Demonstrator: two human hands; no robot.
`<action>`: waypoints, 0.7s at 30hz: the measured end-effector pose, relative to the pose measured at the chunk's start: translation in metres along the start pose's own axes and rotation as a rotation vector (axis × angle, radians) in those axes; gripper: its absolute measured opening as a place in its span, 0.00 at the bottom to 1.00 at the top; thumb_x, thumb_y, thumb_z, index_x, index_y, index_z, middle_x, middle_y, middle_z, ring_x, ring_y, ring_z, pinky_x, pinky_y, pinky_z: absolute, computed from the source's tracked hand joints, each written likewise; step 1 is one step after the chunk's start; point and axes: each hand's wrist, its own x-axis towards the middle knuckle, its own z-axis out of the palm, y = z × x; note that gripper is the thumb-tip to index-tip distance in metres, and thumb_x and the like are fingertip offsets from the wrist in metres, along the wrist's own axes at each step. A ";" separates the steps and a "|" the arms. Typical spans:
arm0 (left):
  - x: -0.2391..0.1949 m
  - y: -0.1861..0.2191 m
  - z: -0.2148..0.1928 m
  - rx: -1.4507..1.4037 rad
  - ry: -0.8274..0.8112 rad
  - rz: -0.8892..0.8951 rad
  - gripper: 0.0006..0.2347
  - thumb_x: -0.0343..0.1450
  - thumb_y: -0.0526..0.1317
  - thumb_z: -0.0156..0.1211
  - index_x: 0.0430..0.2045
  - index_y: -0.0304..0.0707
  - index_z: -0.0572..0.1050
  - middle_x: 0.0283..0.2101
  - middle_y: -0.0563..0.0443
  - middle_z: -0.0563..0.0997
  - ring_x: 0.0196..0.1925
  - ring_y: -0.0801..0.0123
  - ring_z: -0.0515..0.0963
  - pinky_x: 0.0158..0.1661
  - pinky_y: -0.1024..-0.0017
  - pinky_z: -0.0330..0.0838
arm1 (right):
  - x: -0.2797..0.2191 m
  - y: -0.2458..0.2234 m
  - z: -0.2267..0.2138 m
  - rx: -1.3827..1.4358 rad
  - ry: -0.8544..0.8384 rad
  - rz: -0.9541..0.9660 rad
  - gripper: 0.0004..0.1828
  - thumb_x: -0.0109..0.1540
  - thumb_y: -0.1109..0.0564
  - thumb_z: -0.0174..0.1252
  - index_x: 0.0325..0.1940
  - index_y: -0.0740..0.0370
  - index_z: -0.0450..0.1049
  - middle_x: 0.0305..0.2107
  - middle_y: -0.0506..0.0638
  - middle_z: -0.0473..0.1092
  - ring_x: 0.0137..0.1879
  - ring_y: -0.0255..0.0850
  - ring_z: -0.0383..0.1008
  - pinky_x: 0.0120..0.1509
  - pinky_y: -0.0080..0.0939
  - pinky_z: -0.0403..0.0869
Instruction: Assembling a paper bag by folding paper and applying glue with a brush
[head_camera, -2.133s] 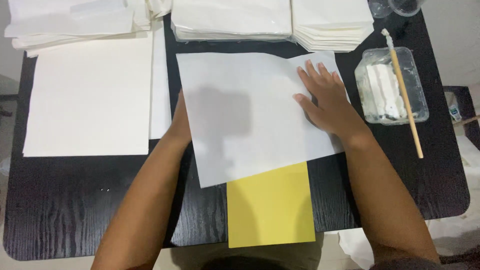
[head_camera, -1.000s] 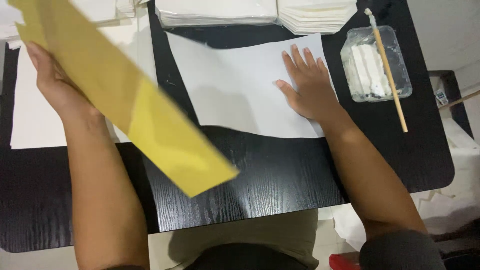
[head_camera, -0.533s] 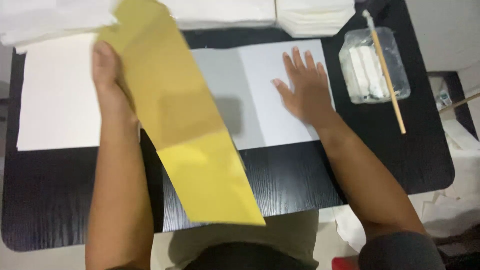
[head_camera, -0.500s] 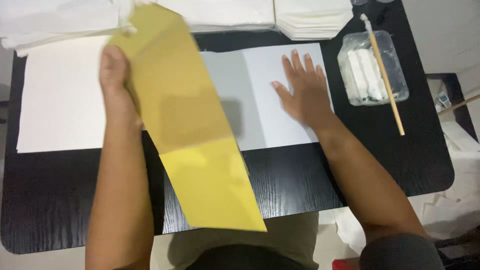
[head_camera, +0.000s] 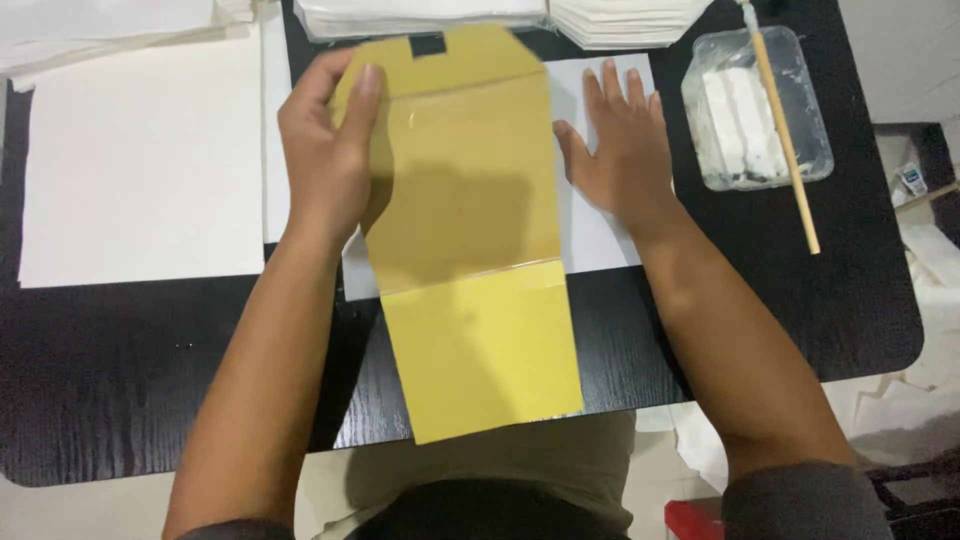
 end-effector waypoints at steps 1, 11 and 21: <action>0.003 -0.003 0.005 -0.016 -0.003 0.048 0.14 0.77 0.50 0.54 0.44 0.37 0.76 0.44 0.55 0.80 0.46 0.75 0.76 0.47 0.74 0.72 | -0.001 0.005 0.005 -0.035 0.094 -0.058 0.36 0.72 0.39 0.48 0.78 0.62 0.55 0.74 0.64 0.51 0.78 0.67 0.46 0.75 0.73 0.49; -0.004 -0.005 0.033 -0.012 -0.106 -0.001 0.09 0.78 0.43 0.51 0.39 0.38 0.76 0.39 0.57 0.79 0.41 0.77 0.75 0.42 0.75 0.69 | -0.006 0.016 -0.027 0.182 -0.077 -0.184 0.38 0.72 0.46 0.48 0.82 0.58 0.44 0.79 0.55 0.40 0.83 0.58 0.33 0.82 0.65 0.31; 0.002 -0.037 0.030 0.499 -0.189 0.341 0.02 0.76 0.34 0.56 0.37 0.39 0.76 0.54 0.51 0.82 0.50 0.54 0.73 0.50 0.56 0.62 | 0.003 0.029 -0.021 0.166 -0.112 -0.244 0.36 0.72 0.45 0.46 0.81 0.62 0.50 0.78 0.59 0.43 0.83 0.57 0.35 0.80 0.68 0.34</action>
